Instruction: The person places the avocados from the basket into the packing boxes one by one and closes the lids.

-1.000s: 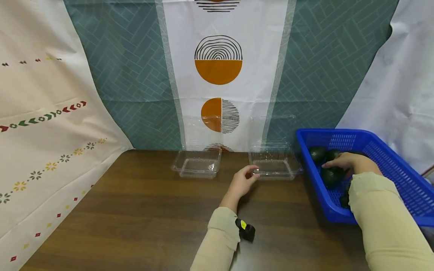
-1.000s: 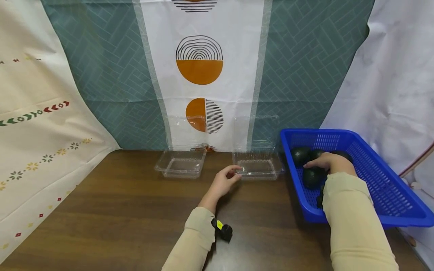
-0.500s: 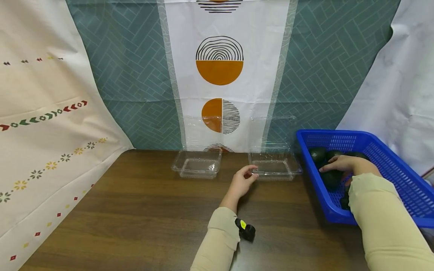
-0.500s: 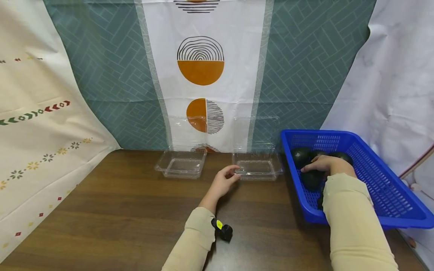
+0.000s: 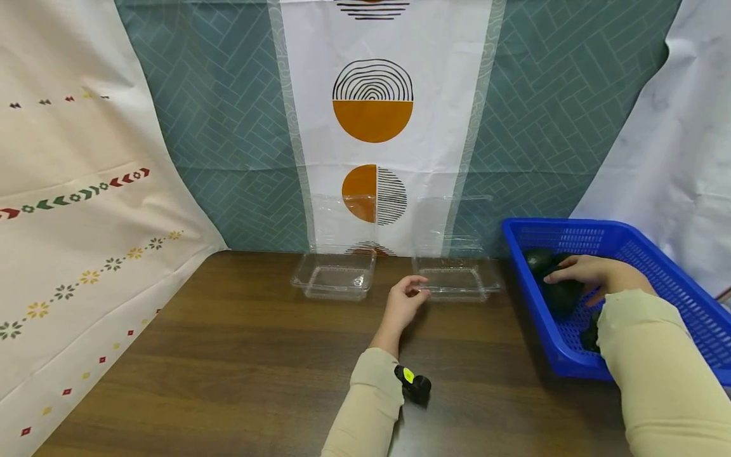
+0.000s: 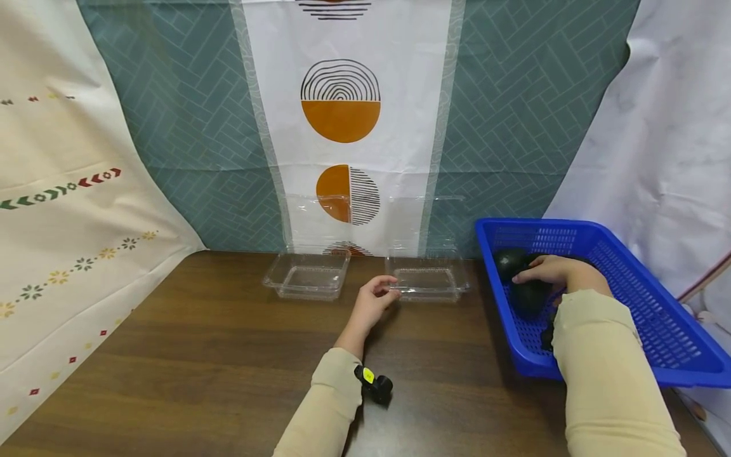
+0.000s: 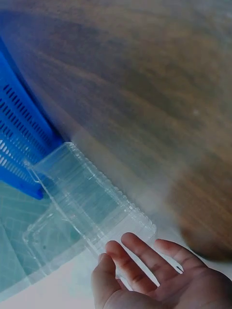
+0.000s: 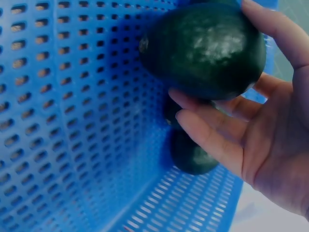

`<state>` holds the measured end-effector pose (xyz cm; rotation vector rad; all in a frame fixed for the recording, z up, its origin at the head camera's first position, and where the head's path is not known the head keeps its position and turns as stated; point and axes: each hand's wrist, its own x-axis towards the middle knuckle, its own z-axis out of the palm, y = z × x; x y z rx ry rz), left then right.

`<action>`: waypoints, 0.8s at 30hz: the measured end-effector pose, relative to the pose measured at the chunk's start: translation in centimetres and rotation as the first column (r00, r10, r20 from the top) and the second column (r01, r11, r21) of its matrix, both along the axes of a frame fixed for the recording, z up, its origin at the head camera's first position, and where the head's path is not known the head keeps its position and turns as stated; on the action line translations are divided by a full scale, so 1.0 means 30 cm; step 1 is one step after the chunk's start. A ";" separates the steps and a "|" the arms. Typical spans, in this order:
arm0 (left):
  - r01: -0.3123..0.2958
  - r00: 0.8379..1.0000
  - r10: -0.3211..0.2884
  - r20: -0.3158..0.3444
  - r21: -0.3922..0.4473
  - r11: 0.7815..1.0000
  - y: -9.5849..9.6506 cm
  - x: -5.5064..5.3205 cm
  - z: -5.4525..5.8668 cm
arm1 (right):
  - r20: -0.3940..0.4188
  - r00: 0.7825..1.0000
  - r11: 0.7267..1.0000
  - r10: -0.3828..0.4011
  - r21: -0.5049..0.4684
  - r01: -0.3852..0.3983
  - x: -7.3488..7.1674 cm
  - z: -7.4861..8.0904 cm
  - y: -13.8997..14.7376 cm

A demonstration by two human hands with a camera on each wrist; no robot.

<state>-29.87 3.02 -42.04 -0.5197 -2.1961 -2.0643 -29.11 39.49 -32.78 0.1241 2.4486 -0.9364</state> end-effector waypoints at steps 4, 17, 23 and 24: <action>-0.008 0.999 0.006 0.039 0.026 1.000 0.004 -0.023 -0.028 | -0.008 1.000 1.000 0.006 0.024 -0.006 0.007 0.036 0.004; -0.035 0.988 0.020 0.156 0.092 0.995 0.008 -0.069 -0.079 | -0.068 0.997 0.994 0.023 0.105 -0.016 0.024 0.094 0.015; -0.040 0.987 0.024 0.162 0.097 0.995 0.007 -0.065 -0.074 | -0.101 0.994 0.992 0.036 0.127 -0.023 0.028 0.136 0.010; -0.040 0.986 0.024 0.165 0.097 0.995 0.008 -0.065 -0.074 | -0.111 0.993 0.991 0.037 0.133 -0.022 0.028 0.142 0.009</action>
